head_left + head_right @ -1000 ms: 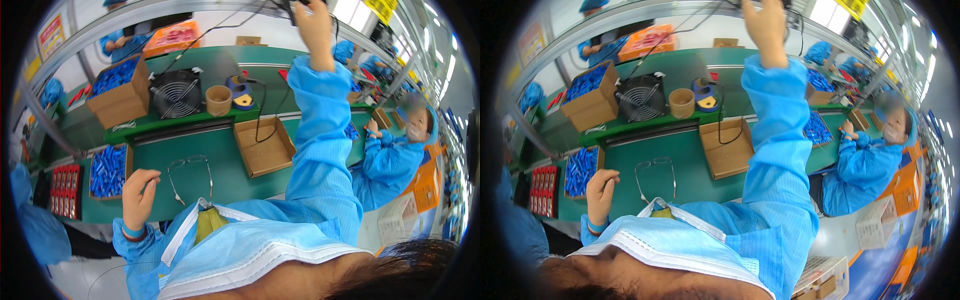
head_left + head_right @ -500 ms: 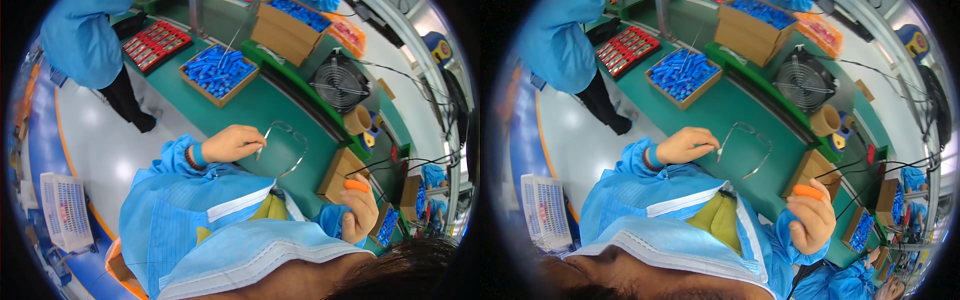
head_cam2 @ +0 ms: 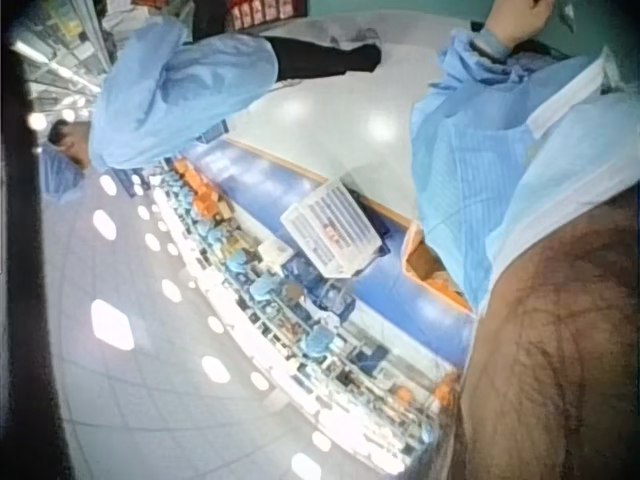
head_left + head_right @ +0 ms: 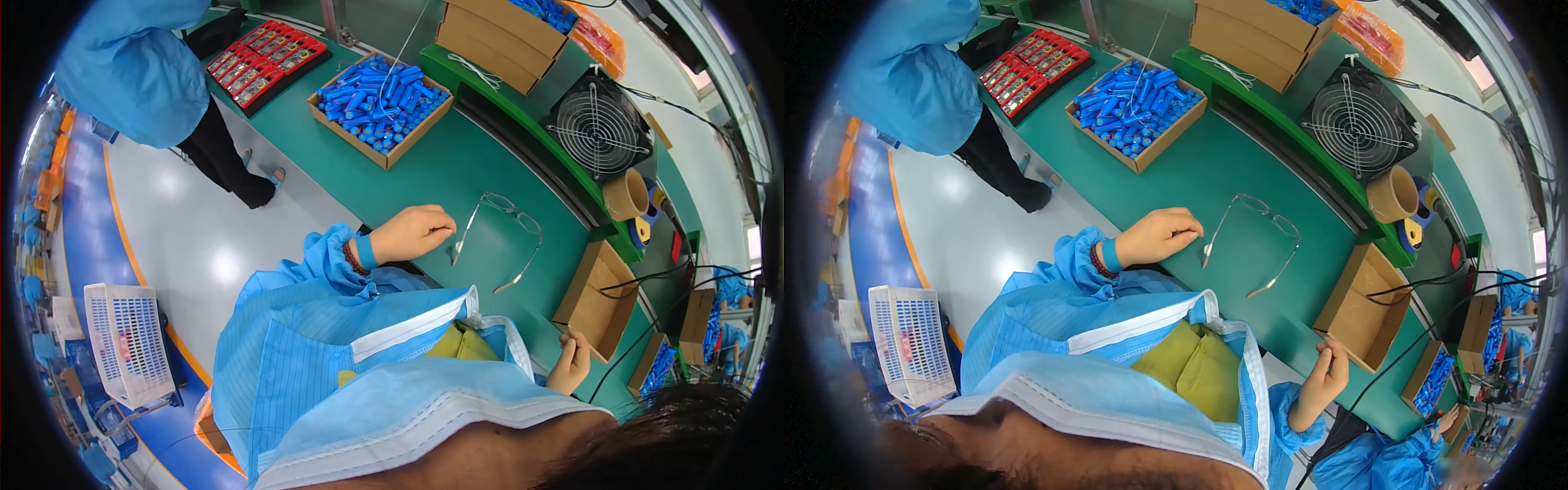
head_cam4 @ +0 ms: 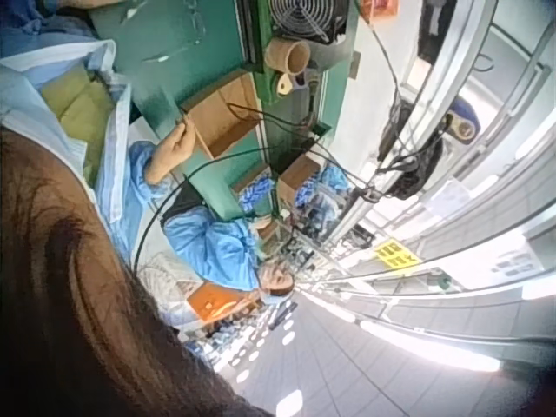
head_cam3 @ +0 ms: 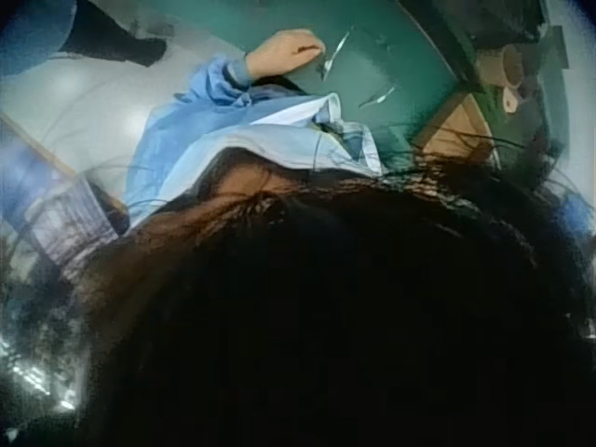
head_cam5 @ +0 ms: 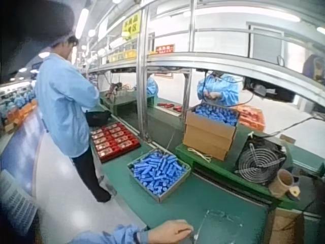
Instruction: The person puts on safety glasses, places a tray of circuit boards on the workbench, and solders components onto the circuit boards using a soldering iron and solder wire.
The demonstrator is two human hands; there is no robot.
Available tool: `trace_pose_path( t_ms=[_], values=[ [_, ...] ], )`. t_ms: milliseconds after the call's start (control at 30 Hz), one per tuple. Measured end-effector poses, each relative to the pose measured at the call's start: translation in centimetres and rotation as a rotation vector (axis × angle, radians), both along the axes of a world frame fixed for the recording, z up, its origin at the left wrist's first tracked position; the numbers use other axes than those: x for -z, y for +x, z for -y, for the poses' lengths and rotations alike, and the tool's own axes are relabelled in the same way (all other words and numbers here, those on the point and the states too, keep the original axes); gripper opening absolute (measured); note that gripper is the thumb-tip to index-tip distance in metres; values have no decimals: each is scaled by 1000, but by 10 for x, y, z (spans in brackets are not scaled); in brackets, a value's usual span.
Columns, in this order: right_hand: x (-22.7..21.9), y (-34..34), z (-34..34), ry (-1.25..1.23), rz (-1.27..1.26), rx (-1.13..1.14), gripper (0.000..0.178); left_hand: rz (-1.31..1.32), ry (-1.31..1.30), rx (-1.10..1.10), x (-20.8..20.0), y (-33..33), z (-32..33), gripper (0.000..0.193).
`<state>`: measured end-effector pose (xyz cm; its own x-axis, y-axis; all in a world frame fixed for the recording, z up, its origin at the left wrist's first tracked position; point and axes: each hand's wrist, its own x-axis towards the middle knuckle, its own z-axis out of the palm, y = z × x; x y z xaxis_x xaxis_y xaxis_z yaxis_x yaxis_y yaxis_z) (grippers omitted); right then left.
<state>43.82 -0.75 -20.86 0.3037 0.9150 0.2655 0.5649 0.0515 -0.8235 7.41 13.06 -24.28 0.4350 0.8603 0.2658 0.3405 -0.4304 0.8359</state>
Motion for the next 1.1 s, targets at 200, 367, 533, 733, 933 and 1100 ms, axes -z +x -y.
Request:
trace_pose_path(
  t_ms=[200, 367, 533, 733, 933, 1100],
  values=[
    [37, -7, -24, 68, -135, 113, 19, 21, 101, -142, -7, -2, -23, 13],
    [58, -8, -21, 182, -121, 195, 18, 55, 132, -221, 12, 15, -49, 13],
    [64, -15, -14, 70, -125, 174, 18, 90, -30, -141, 17, 12, -50, 15],
    [78, -17, -10, 108, -49, 221, 17, 30, 40, -82, 25, 16, -62, 15],
    [65, -29, -25, 103, -76, 173, 14, 26, -51, -117, 23, 0, -54, 13],
    [63, -26, -26, 108, 143, 89, 16, 117, -146, -91, 28, 6, -61, 12]
  ],
)
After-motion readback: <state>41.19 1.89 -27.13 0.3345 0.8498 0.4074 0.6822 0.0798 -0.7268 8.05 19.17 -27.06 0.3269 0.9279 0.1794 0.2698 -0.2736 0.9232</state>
